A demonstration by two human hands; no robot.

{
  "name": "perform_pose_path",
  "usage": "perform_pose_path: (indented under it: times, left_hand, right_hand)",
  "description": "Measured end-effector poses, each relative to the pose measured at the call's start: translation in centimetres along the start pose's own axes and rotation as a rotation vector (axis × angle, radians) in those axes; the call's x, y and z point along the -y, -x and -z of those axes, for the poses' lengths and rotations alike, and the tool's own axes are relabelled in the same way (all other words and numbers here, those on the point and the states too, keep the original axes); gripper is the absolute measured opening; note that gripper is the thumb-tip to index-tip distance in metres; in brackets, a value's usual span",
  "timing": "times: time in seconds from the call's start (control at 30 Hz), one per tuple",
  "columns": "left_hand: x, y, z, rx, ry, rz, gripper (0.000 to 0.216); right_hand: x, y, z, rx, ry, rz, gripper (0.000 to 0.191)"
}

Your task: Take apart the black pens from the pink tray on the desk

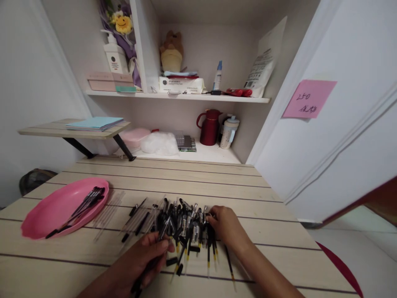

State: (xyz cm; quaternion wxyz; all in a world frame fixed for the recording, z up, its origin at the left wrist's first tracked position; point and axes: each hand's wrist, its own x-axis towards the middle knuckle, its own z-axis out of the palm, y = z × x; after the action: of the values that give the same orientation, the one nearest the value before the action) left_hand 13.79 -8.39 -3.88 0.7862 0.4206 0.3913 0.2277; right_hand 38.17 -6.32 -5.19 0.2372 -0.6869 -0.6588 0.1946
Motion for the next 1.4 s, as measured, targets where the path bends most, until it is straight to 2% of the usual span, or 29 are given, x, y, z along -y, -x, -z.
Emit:
perform_pose_path:
  times: [0.13,0.27,0.43,0.6,0.67,0.7,0.8,0.83,0.9,0.97,1.03,1.1,1.13,1.27,1.4]
  left_hand:
    - [0.1,-0.1,-0.3,-0.017,0.011,0.009,0.032]
    - [0.3,-0.3,-0.2,-0.017,0.028,0.007,0.032]
    - [0.3,-0.5,-0.2,-0.016,0.036,0.034,0.031]
    - [0.4,-0.8,-0.1,-0.057,0.070,0.026,0.029]
    - [0.4,-1.0,-0.2,-0.066,0.086,0.024,0.029]
    - [0.5,-1.1,-0.3,-0.062,0.094,0.015,0.028]
    - [0.5,-1.4,-0.7,-0.044,0.095,-0.023,0.027]
    - [0.6,-1.5,-0.9,-0.047,0.087,-0.034,0.027]
    - [0.6,-1.4,-1.1,-0.059,0.067,-0.042,0.028]
    - [0.5,-1.2,-1.1,-0.060,0.051,-0.026,0.028]
    - [0.5,-0.9,-1.0,-0.054,0.033,0.005,0.027]
    - [0.5,-0.6,-0.6,-0.077,0.006,0.022,0.026]
    - [0.4,-0.6,-0.4,-0.110,-0.009,0.018,0.027]
    - [-0.1,-1.0,0.8,-0.290,-0.155,-0.006,0.030]
    - [-1.1,-1.3,1.5,-0.351,-0.369,-0.062,0.034]
  right_hand:
    - [-0.1,0.3,-0.2,0.042,0.023,0.019,0.014]
    - [-0.2,-0.4,0.0,0.015,-0.052,-0.012,0.019]
    - [0.1,-1.0,-0.4,-0.007,-0.003,-0.016,0.018]
    - [0.9,-0.8,0.9,-0.143,-0.001,-0.030,0.016]
    - [1.9,-0.1,1.0,-0.122,-0.158,-0.051,0.017]
    - [2.6,0.4,0.7,-0.059,-0.294,-0.064,0.020]
    - [4.9,2.3,-1.2,0.252,-0.808,-0.168,0.028]
    - [5.6,2.8,-1.9,0.279,-0.922,-0.187,0.030]
    - [6.5,3.3,-2.7,0.239,-1.062,-0.197,0.029]
    - [6.5,3.1,-2.4,0.105,-1.152,-0.194,0.026]
    - [5.8,2.2,-1.1,-0.069,-1.209,-0.191,0.023]
    - [4.4,1.3,0.7,-0.193,-1.163,-0.177,0.022]
    - [3.6,0.9,1.4,-0.203,-1.084,-0.163,0.020]
    - [0.7,0.9,2.1,-0.025,-0.603,-0.077,0.013]
    - [-0.8,1.9,1.1,0.038,-0.133,-0.018,0.011]
